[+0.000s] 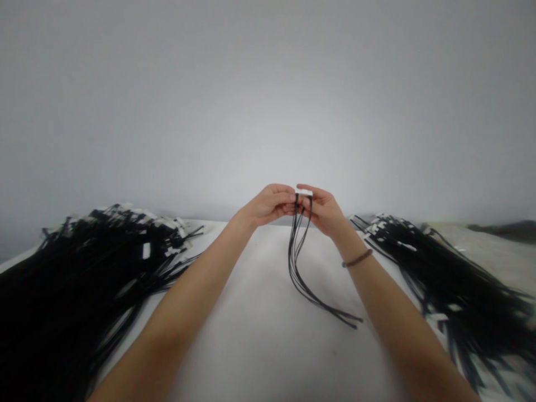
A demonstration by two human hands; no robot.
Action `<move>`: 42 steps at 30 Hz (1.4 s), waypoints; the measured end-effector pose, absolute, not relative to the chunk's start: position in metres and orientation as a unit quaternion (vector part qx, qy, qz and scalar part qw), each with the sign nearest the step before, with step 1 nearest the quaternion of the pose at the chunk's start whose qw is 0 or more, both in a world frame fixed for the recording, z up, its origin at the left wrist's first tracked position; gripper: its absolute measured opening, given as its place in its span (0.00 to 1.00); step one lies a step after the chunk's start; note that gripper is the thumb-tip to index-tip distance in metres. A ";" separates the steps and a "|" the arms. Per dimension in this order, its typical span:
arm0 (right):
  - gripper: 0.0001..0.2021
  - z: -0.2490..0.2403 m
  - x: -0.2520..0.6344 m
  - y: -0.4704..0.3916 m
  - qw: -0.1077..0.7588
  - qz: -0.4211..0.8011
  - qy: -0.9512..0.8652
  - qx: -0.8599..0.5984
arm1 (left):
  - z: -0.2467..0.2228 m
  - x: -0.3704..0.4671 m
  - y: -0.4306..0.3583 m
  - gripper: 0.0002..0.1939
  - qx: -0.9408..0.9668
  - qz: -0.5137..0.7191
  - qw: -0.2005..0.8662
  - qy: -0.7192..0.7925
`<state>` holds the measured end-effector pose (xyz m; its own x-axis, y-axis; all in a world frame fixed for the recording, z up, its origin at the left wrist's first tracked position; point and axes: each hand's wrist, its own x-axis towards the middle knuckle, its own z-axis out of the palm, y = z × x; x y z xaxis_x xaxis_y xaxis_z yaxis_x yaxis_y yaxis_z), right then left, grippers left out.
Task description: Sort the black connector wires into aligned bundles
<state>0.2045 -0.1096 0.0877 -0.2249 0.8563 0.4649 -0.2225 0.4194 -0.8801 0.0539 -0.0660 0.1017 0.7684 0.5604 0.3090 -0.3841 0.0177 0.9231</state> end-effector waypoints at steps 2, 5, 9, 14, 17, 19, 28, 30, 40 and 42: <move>0.19 0.087 0.205 -0.109 0.567 0.472 -0.625 -0.254 | 0.102 0.053 -0.066 0.06 0.621 0.332 0.706 0.077; 0.18 0.087 0.205 -0.108 0.568 0.467 -0.632 -0.246 | 0.103 0.053 -0.067 0.08 0.641 0.325 0.690 0.083; 0.16 0.089 0.204 -0.110 0.572 0.451 -0.637 -0.253 | 0.107 0.055 -0.071 0.13 0.674 0.318 0.660 0.091; 0.19 0.091 0.202 -0.112 0.586 0.447 -0.631 -0.244 | 0.112 0.053 -0.072 0.13 0.704 0.331 0.616 0.120; 0.21 0.091 0.201 -0.111 0.577 0.446 -0.640 -0.242 | 0.115 0.048 -0.071 0.13 0.725 0.328 0.591 0.132; 0.22 0.091 0.201 -0.111 0.567 0.446 -0.648 -0.245 | 0.118 0.045 -0.071 0.14 0.730 0.329 0.583 0.138; 0.41 0.084 0.199 -0.108 0.516 0.385 -0.703 -0.302 | 0.112 0.052 -0.072 0.12 0.761 0.332 0.531 0.169; 0.44 0.079 0.197 -0.105 0.509 0.360 -0.714 -0.319 | 0.110 0.053 -0.071 0.12 0.776 0.308 0.525 0.167; 0.48 0.077 0.195 -0.108 0.460 0.309 -0.759 -0.342 | 0.102 0.053 -0.069 0.10 0.804 0.174 0.550 0.144; 0.48 0.075 0.194 -0.107 0.461 0.332 -0.750 -0.339 | 0.100 0.054 -0.069 0.11 0.808 0.170 0.542 0.158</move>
